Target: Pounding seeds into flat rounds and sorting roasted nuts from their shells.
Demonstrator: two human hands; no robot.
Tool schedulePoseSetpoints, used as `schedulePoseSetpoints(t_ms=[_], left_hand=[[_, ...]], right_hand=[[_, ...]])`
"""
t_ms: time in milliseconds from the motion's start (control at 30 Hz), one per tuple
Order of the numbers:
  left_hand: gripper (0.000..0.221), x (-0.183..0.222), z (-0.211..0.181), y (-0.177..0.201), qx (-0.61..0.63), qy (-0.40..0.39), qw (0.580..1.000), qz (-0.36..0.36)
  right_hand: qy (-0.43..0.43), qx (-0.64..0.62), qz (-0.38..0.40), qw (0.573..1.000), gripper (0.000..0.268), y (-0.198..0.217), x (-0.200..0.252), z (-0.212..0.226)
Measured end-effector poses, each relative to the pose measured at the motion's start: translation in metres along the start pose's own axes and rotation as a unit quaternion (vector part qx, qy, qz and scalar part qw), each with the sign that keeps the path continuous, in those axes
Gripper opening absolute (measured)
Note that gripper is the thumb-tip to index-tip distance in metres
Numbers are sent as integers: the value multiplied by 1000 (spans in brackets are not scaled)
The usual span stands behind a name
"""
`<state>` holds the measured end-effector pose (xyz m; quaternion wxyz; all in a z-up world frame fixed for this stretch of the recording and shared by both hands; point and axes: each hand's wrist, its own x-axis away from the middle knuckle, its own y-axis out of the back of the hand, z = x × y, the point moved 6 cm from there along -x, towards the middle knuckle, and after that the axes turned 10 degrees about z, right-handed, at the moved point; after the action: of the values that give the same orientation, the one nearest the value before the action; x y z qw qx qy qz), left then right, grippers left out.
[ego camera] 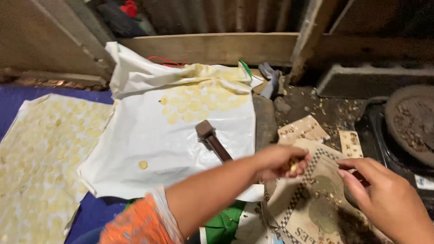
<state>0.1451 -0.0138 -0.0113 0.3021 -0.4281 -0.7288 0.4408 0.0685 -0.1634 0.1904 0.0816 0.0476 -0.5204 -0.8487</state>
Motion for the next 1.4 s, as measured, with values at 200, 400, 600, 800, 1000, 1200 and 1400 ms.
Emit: schedulePoseSetpoints(t_ms=[200, 400, 600, 800, 1000, 1200, 1400], left_hand=[[25, 167, -211, -27, -280, -55, 935, -210], [19, 326, -235, 113, 50, -417, 841, -342], [23, 240, -179, 248, -106, -180, 864, -459], [11, 185, -196, 101, -763, -296, 471, -328], [14, 183, -197, 105, -810, -241, 416, -335], [13, 152, -196, 111, -806, -248, 414, -343], [11, 110, -206, 100, -774, -246, 441, -382]], right_hand=[[145, 49, 142, 978, 32, -81, -86, 102], [-7, 47, 274, 961, 61, -237, -159, 170], [-90, -123, 216, 965, 48, -299, -163, 142], [-182, -83, 133, 971, 58, -310, -106, 42], [-196, -107, 53, 973, 79, -328, -89, -9], [-209, -167, 25, 963, 61, -270, -129, 20], [-188, -142, -33, 971, 38, -137, -192, 71]])
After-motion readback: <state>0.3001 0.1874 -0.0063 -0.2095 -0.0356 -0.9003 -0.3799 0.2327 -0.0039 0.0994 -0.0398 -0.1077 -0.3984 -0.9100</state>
